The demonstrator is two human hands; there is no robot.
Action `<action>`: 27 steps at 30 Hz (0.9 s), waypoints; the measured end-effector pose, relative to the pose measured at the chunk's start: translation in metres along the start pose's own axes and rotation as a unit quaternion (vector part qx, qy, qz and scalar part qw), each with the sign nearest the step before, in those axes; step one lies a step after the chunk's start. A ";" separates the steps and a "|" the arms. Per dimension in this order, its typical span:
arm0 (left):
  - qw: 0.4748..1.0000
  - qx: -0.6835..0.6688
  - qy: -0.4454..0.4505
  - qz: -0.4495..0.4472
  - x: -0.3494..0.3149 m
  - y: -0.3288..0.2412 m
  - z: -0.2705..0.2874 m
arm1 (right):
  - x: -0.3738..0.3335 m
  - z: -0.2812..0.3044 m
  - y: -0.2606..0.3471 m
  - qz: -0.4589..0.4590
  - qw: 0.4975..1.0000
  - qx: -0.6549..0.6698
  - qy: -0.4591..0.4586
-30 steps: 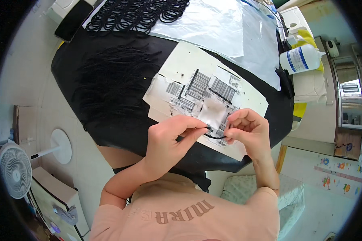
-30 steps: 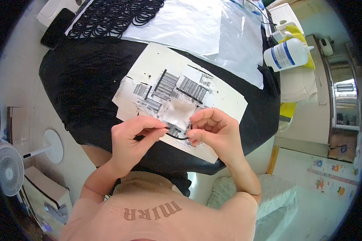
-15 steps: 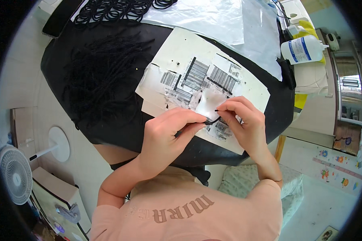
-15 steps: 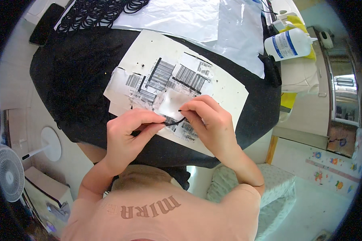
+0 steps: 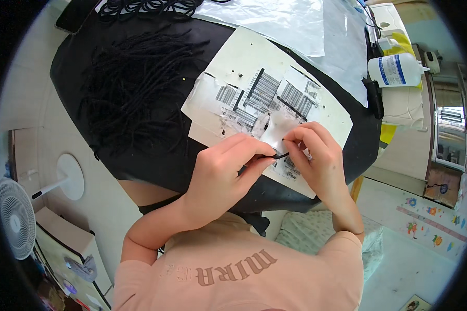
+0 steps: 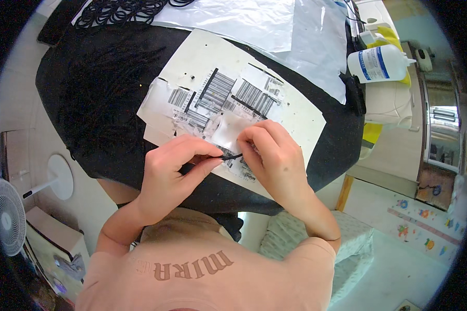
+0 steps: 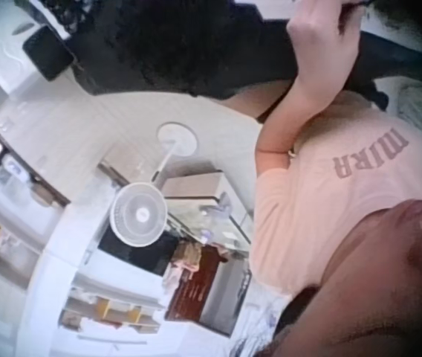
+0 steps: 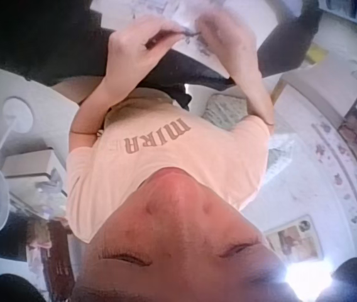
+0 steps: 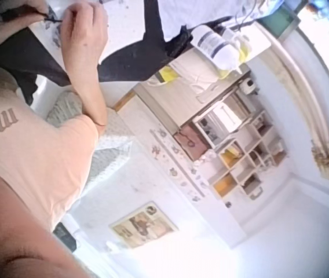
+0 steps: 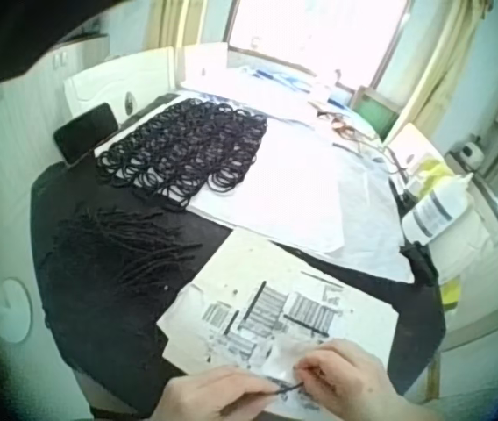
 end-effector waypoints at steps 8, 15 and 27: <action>1.000 -0.017 0.001 -0.005 0.000 0.000 0.001 | 0.005 0.001 0.006 0.031 0.998 -0.062 0.004; 0.991 -0.124 0.010 0.043 -0.001 0.001 0.007 | 0.000 0.008 0.010 -0.058 0.983 0.173 0.037; 0.940 -0.300 0.057 0.150 0.001 0.002 0.015 | -0.005 0.005 0.025 -0.137 0.864 0.472 0.111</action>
Point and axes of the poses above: each hand's wrist, its own x-axis towards the middle knuckle, its own z-axis out of the back of the hand, y = z × x, the point moved 2 cm from there along x, towards the middle knuckle, and after that the axes turned 3 degrees about y, right-handed, at the moved point
